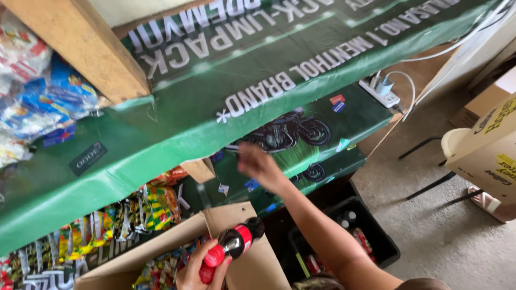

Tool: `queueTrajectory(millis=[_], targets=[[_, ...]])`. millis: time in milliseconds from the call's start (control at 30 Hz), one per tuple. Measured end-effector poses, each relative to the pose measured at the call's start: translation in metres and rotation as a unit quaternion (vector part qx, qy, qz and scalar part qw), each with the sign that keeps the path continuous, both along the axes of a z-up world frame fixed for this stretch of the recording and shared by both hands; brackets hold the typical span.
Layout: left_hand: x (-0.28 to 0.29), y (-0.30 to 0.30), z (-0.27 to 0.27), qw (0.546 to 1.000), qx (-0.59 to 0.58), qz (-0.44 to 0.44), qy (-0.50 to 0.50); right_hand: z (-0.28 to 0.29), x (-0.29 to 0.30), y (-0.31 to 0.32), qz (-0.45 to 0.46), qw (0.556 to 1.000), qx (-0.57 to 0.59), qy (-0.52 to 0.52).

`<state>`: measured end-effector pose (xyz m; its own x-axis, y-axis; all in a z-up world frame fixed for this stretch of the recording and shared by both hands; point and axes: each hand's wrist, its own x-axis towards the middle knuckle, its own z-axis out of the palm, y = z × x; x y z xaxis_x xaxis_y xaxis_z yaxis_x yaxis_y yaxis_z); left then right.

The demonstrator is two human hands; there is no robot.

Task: Restocking and organizing various food and beverage items on retail shelves in a small shop.

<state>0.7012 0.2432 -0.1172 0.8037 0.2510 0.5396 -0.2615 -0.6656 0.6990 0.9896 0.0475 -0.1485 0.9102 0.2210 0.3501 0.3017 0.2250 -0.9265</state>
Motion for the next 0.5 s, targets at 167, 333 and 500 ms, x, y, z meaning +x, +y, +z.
queueTrajectory(millis=[167, 333, 500], targets=[[-0.007, -0.012, 0.033, 0.998, -0.047, -0.034, 0.006, 0.095, -0.143, -0.05, 0.277, 0.884, -0.316, -0.206], [-0.014, -0.016, 0.042, 0.997, 0.023, -0.066, -0.041, 0.109, -0.175, -0.057, 0.227, 0.872, -0.366, -0.23], [-0.013, -0.031, 0.058, 0.993, 0.058, -0.105, -0.001, 0.093, -0.183, -0.059, 0.193, 0.889, -0.343, -0.235]])
